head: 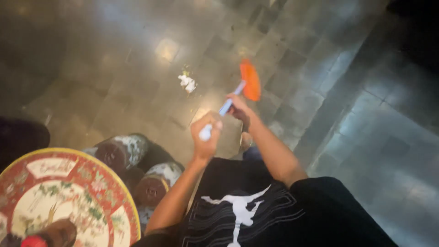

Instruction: Sweeping a tiled floor with a broom to collect debris.

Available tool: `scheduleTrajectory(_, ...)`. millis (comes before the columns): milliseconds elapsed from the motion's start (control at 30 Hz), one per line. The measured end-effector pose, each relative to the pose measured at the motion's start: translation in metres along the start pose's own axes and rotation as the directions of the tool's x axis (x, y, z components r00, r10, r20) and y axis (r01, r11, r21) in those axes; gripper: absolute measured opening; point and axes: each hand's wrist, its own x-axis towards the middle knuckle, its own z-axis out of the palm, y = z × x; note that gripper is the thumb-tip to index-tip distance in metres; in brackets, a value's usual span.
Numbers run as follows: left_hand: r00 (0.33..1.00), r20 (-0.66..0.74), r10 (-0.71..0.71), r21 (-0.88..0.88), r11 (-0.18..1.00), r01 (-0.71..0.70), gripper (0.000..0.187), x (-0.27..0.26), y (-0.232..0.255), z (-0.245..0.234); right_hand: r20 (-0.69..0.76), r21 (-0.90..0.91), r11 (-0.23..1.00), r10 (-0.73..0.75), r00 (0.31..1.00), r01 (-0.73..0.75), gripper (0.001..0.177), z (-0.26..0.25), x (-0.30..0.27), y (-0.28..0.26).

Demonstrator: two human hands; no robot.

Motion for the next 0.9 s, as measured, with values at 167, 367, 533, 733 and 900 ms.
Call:
scheduleTrajectory(167, 0.894, 0.181, 0.409, 0.051, 0.904, -0.424, 0.020, 0.027, 0.083, 0.057, 0.289, 0.102, 0.994, 0.009, 0.957, -0.040, 0.019, 0.044, -0.068, -0.063)
scheduleTrajectory(367, 0.829, 0.148, 0.538, -0.199, 0.838, -0.508, 0.021, 0.050, 0.114, 0.059, 0.066, 0.176, 0.979, -0.120, 0.991, 0.107, 0.013, 0.036, -0.119, -0.103)
scheduleTrajectory(533, 0.979, 0.001, 0.205, -0.496, 0.850, -0.177, 0.021, 0.048, 0.025, 0.068, -0.239, 0.106, 0.982, -0.125, 0.963, 0.154, 0.015, -0.058, -0.072, -0.119)
scheduleTrajectory(733, 0.990, -0.130, -0.047, -0.455, 0.891, -0.018, 0.012, 0.070, -0.053, 0.092, -0.315, 0.018, 0.997, -0.067, 0.947, 0.077, 0.017, -0.144, 0.036, -0.130)
scheduleTrajectory(900, 0.994, -0.089, 0.059, -0.249, 0.965, -0.079, 0.009, 0.071, -0.022, 0.122, -0.189, -0.154, 0.987, -0.065, 0.980, 0.036, 0.020, -0.101, 0.044, -0.144)
